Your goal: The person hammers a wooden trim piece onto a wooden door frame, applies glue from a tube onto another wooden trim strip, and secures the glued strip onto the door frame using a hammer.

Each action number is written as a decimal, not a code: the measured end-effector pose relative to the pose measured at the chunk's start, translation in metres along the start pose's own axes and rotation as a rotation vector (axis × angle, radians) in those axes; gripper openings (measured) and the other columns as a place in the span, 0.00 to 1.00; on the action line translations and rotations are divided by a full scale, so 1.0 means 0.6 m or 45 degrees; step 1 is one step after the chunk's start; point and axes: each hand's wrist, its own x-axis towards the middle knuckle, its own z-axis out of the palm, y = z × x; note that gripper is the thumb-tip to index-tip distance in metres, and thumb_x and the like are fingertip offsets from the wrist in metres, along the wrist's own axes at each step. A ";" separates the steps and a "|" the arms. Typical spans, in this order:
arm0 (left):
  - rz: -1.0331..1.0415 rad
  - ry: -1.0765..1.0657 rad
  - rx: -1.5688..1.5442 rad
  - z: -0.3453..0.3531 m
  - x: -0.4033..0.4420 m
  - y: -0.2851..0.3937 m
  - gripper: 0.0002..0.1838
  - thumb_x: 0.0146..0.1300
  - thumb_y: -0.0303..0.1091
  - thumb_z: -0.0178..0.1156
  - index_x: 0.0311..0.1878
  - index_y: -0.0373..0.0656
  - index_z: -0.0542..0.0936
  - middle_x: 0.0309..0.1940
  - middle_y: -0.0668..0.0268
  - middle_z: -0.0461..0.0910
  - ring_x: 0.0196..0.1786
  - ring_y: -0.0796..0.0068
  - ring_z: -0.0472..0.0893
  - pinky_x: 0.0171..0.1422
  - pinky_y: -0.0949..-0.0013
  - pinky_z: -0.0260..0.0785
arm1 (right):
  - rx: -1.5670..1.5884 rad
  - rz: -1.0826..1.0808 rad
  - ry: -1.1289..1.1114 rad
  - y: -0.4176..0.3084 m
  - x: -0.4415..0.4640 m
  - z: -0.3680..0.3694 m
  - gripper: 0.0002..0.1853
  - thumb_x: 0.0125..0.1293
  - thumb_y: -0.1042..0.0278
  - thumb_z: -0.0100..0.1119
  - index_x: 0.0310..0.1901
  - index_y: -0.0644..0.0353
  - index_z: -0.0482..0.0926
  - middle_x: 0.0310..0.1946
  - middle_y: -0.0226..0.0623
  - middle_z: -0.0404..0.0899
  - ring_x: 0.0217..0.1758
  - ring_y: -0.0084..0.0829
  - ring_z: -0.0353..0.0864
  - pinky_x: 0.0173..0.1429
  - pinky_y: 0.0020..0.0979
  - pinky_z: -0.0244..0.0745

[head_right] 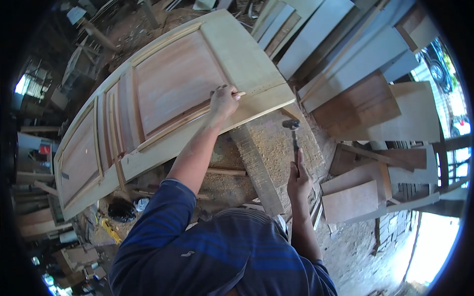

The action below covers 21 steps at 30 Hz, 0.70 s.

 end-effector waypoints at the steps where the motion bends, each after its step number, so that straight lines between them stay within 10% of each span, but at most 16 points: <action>1: 0.002 0.039 0.019 0.002 -0.001 0.005 0.09 0.71 0.38 0.73 0.48 0.45 0.91 0.49 0.57 0.91 0.59 0.51 0.88 0.69 0.44 0.72 | 0.038 -0.042 0.032 0.001 -0.001 0.003 0.27 0.85 0.68 0.64 0.82 0.50 0.77 0.61 0.54 0.91 0.52 0.22 0.92 0.55 0.31 0.84; 5: 0.124 0.237 -0.100 0.001 -0.019 0.002 0.06 0.67 0.34 0.73 0.42 0.43 0.91 0.44 0.51 0.91 0.48 0.46 0.89 0.65 0.40 0.75 | 0.301 -0.284 0.001 0.013 0.004 0.042 0.27 0.84 0.72 0.63 0.82 0.53 0.77 0.72 0.52 0.85 0.72 0.39 0.90 0.67 0.34 0.84; 11: 0.149 0.323 -0.130 -0.064 -0.133 0.005 0.19 0.75 0.37 0.72 0.63 0.41 0.85 0.58 0.55 0.87 0.70 0.54 0.82 0.84 0.43 0.62 | 0.115 -0.464 -0.221 -0.037 -0.022 0.077 0.27 0.83 0.71 0.65 0.81 0.54 0.78 0.59 0.54 0.92 0.52 0.36 0.97 0.55 0.38 0.87; 21: -0.267 0.722 -0.035 -0.285 -0.494 -0.294 0.07 0.70 0.32 0.74 0.47 0.42 0.90 0.45 0.56 0.92 0.51 0.48 0.90 0.60 0.51 0.81 | -0.175 -0.674 -0.291 -0.095 -0.089 0.183 0.25 0.72 0.67 0.75 0.70 0.46 0.89 0.50 0.47 0.93 0.48 0.53 0.94 0.53 0.52 0.87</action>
